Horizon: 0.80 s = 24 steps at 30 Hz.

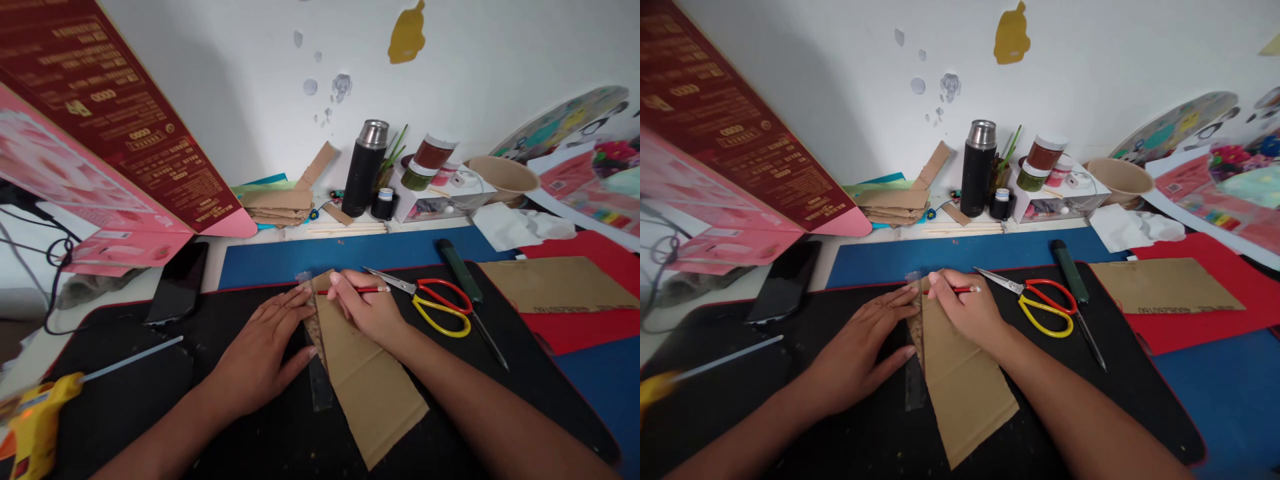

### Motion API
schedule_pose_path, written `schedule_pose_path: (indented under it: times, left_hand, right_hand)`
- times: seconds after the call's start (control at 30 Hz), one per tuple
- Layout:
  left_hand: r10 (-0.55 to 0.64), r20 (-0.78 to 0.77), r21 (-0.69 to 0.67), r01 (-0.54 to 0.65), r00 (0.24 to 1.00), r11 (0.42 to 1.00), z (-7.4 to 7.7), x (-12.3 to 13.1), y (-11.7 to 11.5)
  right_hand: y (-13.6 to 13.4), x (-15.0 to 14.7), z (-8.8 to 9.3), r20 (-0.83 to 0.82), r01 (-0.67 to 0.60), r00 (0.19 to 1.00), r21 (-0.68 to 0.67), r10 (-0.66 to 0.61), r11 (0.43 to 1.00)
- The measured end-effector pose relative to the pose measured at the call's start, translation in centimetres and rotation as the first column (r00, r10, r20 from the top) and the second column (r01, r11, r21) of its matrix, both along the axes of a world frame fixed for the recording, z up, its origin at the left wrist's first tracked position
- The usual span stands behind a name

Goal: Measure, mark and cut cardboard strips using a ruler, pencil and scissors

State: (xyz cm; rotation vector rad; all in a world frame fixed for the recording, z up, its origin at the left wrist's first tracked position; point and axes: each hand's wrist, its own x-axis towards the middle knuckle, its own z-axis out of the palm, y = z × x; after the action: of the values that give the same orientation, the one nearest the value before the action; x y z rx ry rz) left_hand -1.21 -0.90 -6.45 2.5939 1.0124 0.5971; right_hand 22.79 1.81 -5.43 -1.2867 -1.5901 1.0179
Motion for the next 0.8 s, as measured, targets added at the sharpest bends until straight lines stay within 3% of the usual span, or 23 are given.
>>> schedule_pose_path:
  times: [0.8]
  left_hand:
    - [0.0,0.003,-0.016,0.0,1.0,1.0,0.27,-0.01,-0.01]
  right_hand:
    - [-0.67,0.4,0.55,-0.009,-0.05,0.999,0.002,0.05,0.999]
